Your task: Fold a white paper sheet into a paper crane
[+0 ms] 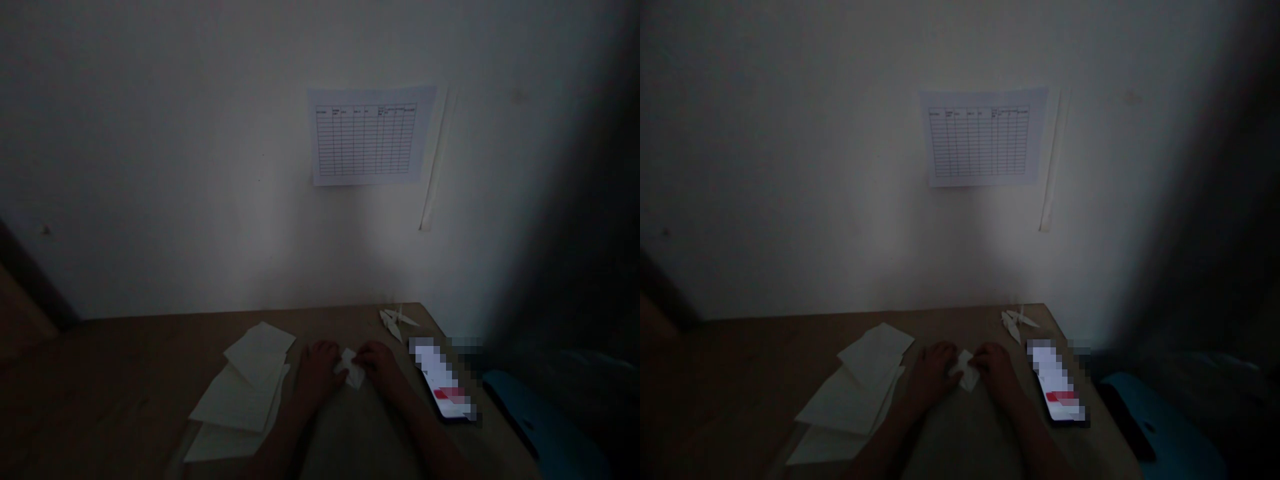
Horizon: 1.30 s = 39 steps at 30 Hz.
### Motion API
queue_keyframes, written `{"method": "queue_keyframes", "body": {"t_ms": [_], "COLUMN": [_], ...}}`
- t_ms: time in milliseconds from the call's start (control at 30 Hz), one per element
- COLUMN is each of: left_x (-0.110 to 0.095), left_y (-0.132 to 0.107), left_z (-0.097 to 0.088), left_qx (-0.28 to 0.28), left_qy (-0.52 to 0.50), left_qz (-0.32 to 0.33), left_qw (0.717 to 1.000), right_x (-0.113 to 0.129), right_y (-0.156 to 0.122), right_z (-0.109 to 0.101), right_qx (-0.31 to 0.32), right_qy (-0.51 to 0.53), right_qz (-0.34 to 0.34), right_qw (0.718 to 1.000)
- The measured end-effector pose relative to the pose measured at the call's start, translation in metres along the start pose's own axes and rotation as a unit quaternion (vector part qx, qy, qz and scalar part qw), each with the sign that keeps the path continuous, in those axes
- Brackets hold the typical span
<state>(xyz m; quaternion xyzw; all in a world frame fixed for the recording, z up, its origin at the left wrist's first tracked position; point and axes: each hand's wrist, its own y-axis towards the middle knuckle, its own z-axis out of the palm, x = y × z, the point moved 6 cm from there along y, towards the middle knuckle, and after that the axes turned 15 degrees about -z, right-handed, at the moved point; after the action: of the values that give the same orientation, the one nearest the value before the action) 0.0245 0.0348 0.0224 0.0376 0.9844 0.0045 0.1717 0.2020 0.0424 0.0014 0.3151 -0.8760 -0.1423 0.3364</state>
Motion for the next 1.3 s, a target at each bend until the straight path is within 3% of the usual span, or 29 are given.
{"method": "queue_keyframes", "body": {"t_ms": [467, 767, 1300], "left_x": [-0.005, 0.002, 0.002], "left_y": [-0.005, 0.001, 0.014], "left_z": [0.012, 0.007, 0.000], "left_qx": [0.034, 0.033, -0.026], "left_qy": [0.005, -0.005, -0.013], "left_qz": [-0.024, 0.022, -0.013], "left_qw": [0.999, 0.999, 0.999], "right_x": [-0.008, -0.010, -0.004], "right_y": [-0.001, 0.000, 0.005], "right_z": [0.006, 0.006, 0.005], "right_qx": [-0.002, 0.003, 0.004], "right_qy": [-0.002, -0.009, -0.092], "right_qz": [0.002, 0.009, 0.057], "right_qw": [1.000, 1.000, 0.994]}}
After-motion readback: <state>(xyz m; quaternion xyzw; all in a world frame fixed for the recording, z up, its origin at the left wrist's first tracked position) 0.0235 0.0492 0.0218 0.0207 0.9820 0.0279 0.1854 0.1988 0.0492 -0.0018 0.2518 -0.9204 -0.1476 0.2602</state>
